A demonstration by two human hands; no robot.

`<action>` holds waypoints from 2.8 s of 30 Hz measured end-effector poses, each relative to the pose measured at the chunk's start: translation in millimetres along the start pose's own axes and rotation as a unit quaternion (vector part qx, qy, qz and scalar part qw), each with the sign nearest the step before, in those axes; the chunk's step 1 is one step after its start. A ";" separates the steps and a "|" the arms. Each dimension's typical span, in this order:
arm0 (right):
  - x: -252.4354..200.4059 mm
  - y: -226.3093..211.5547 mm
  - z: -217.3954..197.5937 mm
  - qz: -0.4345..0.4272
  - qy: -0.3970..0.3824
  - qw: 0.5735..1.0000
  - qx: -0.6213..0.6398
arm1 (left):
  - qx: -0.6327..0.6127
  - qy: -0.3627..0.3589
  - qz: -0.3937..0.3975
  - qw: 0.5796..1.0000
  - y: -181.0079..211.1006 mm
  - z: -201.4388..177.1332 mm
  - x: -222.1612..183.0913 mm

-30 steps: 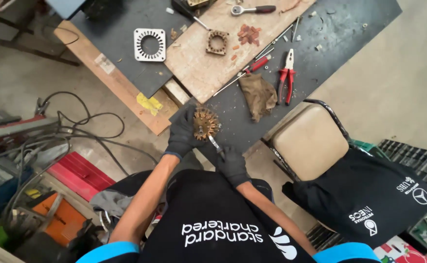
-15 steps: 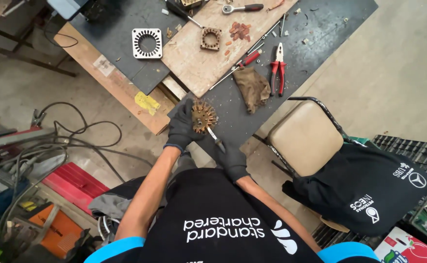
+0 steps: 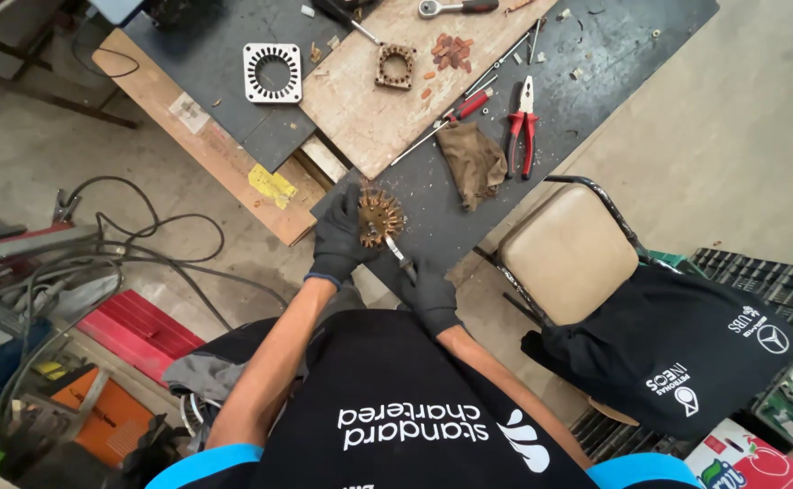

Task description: Disassembling an electric motor stator to remove copper windings using pliers and a screwdriver

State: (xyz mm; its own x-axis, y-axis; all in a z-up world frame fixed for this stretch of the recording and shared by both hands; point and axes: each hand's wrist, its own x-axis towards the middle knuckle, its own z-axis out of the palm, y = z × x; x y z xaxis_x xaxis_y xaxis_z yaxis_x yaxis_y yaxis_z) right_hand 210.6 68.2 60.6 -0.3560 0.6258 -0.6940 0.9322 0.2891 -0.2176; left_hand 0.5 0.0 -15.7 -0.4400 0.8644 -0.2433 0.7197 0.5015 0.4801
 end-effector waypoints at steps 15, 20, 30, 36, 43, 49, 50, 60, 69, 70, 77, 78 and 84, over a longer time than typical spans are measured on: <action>35.2 19.6 30.0 -0.173 0.182 0.964 -0.087 | -0.112 0.071 0.102 0.986 -10.0 -22.4 13.2; 41.1 41.6 55.2 -0.220 0.239 0.939 -0.111 | -0.223 0.074 -0.018 0.972 33.7 -74.6 10.1; 4.5 24.5 8.2 -0.078 0.017 0.997 -0.016 | -0.017 0.056 0.087 0.995 -4.6 -6.4 4.0; -5.4 25.2 3.6 -0.087 0.002 0.996 0.018 | -0.005 -0.118 -0.078 0.990 30.4 -47.5 3.4; -3.7 26.6 9.1 -0.097 0.008 0.993 0.061 | -0.002 -0.099 -0.059 0.993 35.6 -54.6 -1.8; 9.0 36.7 25.9 -0.083 0.013 0.996 0.039 | 0.009 -0.102 -0.049 0.994 28.9 -46.7 1.0; 7.7 38.0 28.7 -0.084 0.013 0.995 0.043 | 0.012 -0.103 -0.052 0.993 26.8 -43.0 0.7; 14.7 41.6 32.9 -0.113 0.055 0.992 0.017 | -0.028 -0.113 -0.053 0.992 34.5 -61.5 1.6; 19.6 32.4 12.1 -0.132 0.092 0.986 0.034 | -0.017 -0.100 -0.053 0.993 19.1 -39.0 12.4; 24.2 35.6 21.6 -0.127 0.091 0.987 0.037 | -0.015 -0.105 -0.050 0.993 20.8 -41.4 10.4; 74.7 76.2 112.4 -0.259 0.233 0.934 -0.075 | -0.006 -0.058 0.000 0.998 12.6 -34.2 15.4; 76.7 77.4 126.3 -0.221 0.246 0.937 -0.114 | 0.007 -0.051 0.007 0.999 10.8 -32.0 15.6; 36.9 59.9 85.4 -0.210 0.250 0.943 -0.065 | -0.008 -0.143 -0.075 0.987 20.4 -39.3 13.9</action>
State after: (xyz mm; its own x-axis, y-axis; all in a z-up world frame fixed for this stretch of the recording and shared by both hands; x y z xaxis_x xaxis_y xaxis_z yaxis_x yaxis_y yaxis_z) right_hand 258.8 46.8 -36.7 -0.7087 0.6899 -0.1475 0.6976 0.6541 -0.2923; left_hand -12.0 20.8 23.8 -0.3693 0.7566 -0.5397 0.6481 0.6259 0.4339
